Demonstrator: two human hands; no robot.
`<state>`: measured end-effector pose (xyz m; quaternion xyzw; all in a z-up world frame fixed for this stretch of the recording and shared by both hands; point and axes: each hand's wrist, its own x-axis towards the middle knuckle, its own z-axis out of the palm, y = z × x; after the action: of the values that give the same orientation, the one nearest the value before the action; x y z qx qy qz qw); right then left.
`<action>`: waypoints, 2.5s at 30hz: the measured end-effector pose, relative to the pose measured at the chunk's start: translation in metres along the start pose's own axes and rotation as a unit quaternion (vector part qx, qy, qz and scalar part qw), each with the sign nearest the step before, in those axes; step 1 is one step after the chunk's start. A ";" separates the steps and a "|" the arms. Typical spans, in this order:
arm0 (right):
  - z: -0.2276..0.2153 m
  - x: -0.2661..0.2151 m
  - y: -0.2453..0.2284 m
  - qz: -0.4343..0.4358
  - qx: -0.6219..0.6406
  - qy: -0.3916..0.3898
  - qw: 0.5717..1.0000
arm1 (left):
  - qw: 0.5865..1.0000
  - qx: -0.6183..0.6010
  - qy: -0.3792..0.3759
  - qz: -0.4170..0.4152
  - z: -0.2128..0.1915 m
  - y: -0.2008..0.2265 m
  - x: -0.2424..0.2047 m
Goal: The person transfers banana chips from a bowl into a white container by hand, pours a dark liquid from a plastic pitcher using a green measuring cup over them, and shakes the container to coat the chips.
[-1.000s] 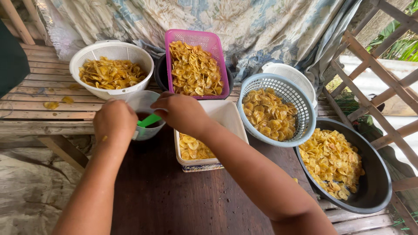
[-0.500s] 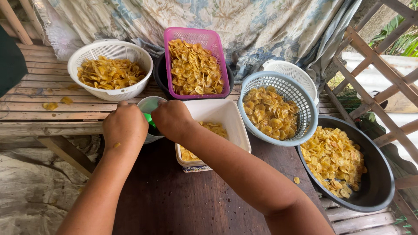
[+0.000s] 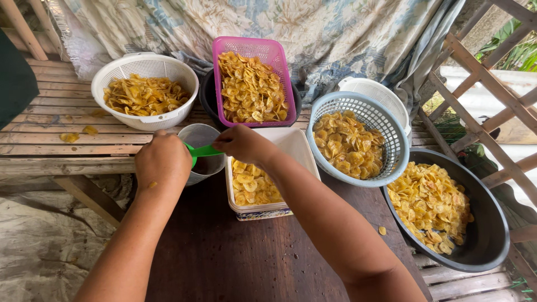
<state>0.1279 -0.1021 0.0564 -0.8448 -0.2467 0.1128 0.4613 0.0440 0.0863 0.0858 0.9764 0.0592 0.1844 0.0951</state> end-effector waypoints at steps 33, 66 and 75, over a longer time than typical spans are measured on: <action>-0.091 -0.184 0.000 -0.077 -0.497 0.218 0.837 | 0.999 0.030 0.014 0.015 0.010 0.006 -0.001; -0.007 -0.006 0.002 0.090 0.101 0.017 0.991 | 1.000 0.003 0.022 0.014 0.006 0.002 -0.001; -0.054 -0.049 0.024 0.159 0.274 0.020 0.948 | 0.999 0.006 0.045 0.010 0.014 -0.002 -0.001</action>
<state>0.1159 -0.1774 0.0638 -0.7164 -0.0600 0.2308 0.6557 0.0485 0.0862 0.0724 0.9683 0.0551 0.2283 0.0844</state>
